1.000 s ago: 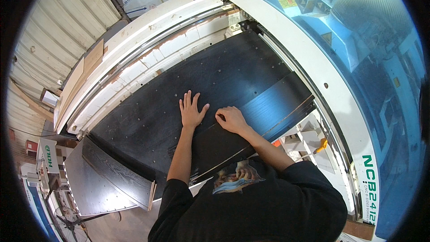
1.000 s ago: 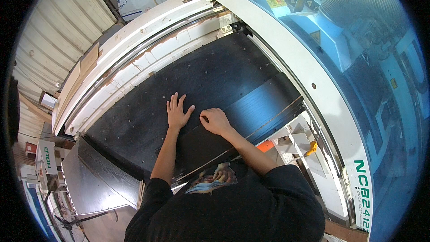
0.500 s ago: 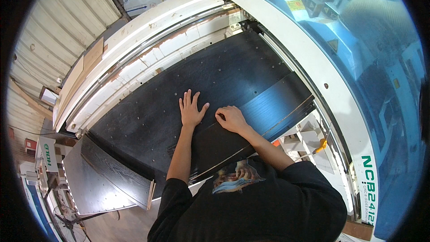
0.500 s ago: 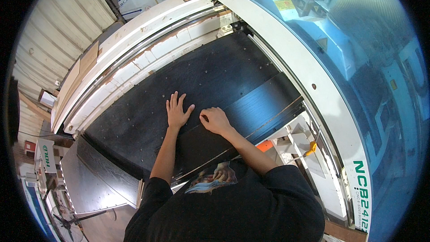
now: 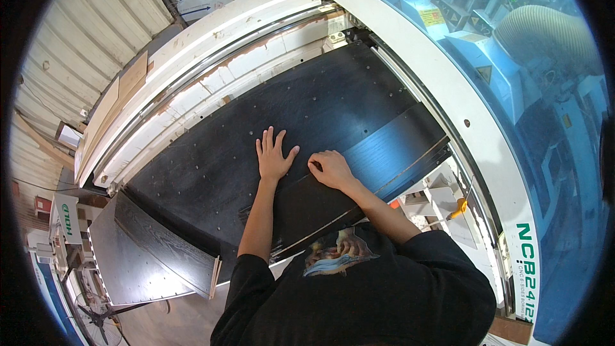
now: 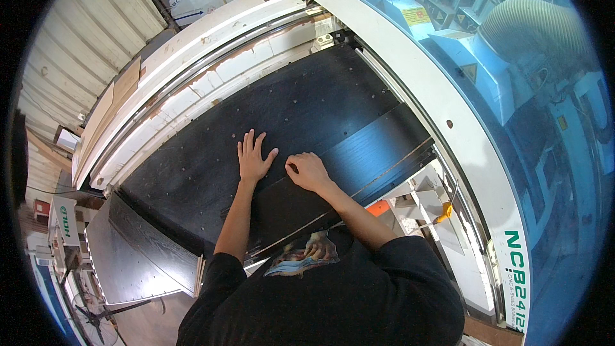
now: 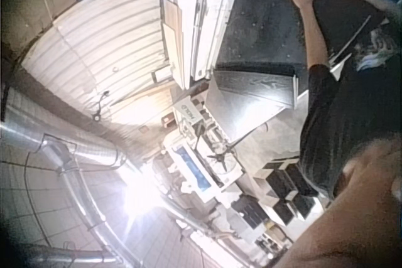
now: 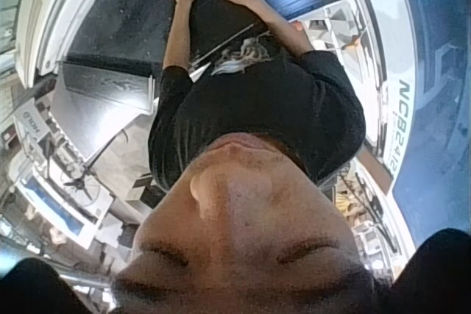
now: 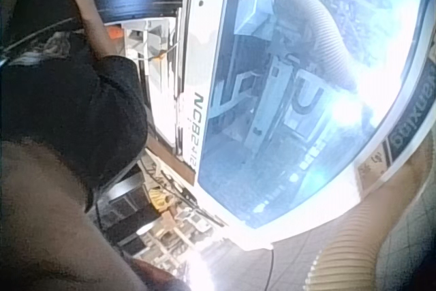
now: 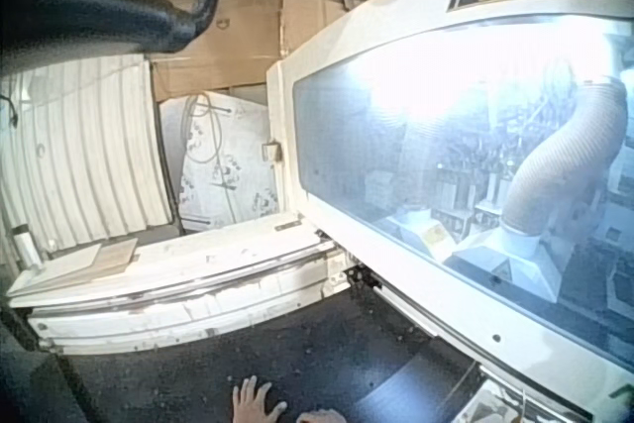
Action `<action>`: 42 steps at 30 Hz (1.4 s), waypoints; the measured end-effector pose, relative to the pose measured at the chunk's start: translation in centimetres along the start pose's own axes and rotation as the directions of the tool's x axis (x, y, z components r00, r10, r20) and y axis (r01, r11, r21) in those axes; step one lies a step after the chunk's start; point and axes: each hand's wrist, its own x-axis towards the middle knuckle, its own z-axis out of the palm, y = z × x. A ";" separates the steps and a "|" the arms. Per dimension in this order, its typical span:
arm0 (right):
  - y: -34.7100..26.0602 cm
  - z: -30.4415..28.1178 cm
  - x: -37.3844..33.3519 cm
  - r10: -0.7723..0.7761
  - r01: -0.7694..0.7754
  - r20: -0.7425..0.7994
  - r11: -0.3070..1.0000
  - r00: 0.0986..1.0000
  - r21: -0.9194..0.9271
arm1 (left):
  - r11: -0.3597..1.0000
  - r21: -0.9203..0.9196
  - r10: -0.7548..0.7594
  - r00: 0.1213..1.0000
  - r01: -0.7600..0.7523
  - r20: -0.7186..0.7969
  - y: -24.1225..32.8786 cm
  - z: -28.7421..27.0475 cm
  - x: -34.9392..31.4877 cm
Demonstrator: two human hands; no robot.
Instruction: The person feeds black wooden panels into an edge-banding machine, uses a yellow scraper tool to clean the edges of the panels, and stacks the completed components onto a pile. They also handle and arrange thin black trim strips while kneeling on the floor.
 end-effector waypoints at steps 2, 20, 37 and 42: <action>0.0 0.0 0.0 -0.004 0.004 -0.006 1.000 1.000 0.003 | 1.000 0.002 0.001 1.000 -0.001 0.001 0.0 0.0 0.0; -0.3 -0.2 0.0 0.006 -0.006 0.001 1.000 1.000 0.008 | 1.000 0.022 -0.022 0.999 0.021 0.048 -0.1 0.0 0.0; -0.3 -0.2 0.0 0.013 -0.013 0.009 1.000 1.000 0.000 | 0.999 0.023 -0.031 0.997 0.029 0.071 0.2 -0.4 0.1; -0.3 -0.2 0.0 0.006 -0.006 0.000 1.000 1.000 0.009 | 1.000 0.008 -0.029 0.997 0.029 0.067 0.2 -0.4 0.1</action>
